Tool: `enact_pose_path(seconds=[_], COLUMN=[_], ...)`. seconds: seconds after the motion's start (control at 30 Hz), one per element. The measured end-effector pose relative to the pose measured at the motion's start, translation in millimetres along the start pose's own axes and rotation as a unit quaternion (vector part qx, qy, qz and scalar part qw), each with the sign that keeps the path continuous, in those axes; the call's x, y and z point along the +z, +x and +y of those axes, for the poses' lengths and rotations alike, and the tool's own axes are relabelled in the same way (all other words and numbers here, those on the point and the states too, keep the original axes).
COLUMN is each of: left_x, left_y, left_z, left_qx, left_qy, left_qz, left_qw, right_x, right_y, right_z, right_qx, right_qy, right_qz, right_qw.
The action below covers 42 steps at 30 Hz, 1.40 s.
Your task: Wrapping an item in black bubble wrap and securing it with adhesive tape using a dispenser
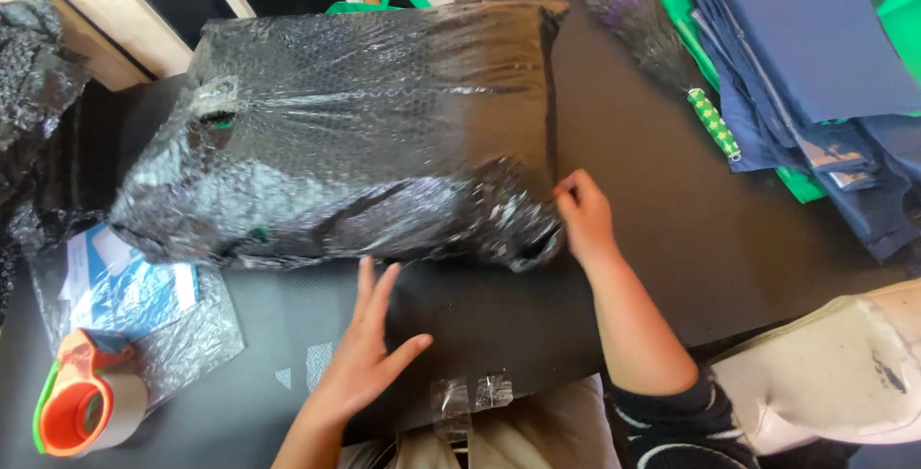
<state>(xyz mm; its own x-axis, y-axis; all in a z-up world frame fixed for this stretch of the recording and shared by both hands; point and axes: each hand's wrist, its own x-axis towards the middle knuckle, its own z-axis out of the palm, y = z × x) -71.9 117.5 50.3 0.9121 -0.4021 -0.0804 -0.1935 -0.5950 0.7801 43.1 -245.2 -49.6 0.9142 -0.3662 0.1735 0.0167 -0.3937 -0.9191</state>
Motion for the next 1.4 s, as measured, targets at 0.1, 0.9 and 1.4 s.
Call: enact_pose_path(seconds=[0.1, 0.9, 1.4], left_x=[-9, -79, -187], left_y=[-27, -106, 65], left_z=[-30, -69, -241], left_qx=[-0.043, -0.158, -0.042], left_qy=[-0.064, -0.087, 0.066], left_qz=[0.067, 0.287, 0.552], left_qw=[0.995, 0.941, 0.830], right_x=[9, 0, 59], right_y=[-62, -59, -194], right_z=[-121, -153, -194], right_qx=[0.037, 0.052, -0.186], right_qy=[-0.137, -0.207, -0.073], right_qz=[-0.101, -0.195, -0.449], right_qw=[0.985, 0.957, 0.871])
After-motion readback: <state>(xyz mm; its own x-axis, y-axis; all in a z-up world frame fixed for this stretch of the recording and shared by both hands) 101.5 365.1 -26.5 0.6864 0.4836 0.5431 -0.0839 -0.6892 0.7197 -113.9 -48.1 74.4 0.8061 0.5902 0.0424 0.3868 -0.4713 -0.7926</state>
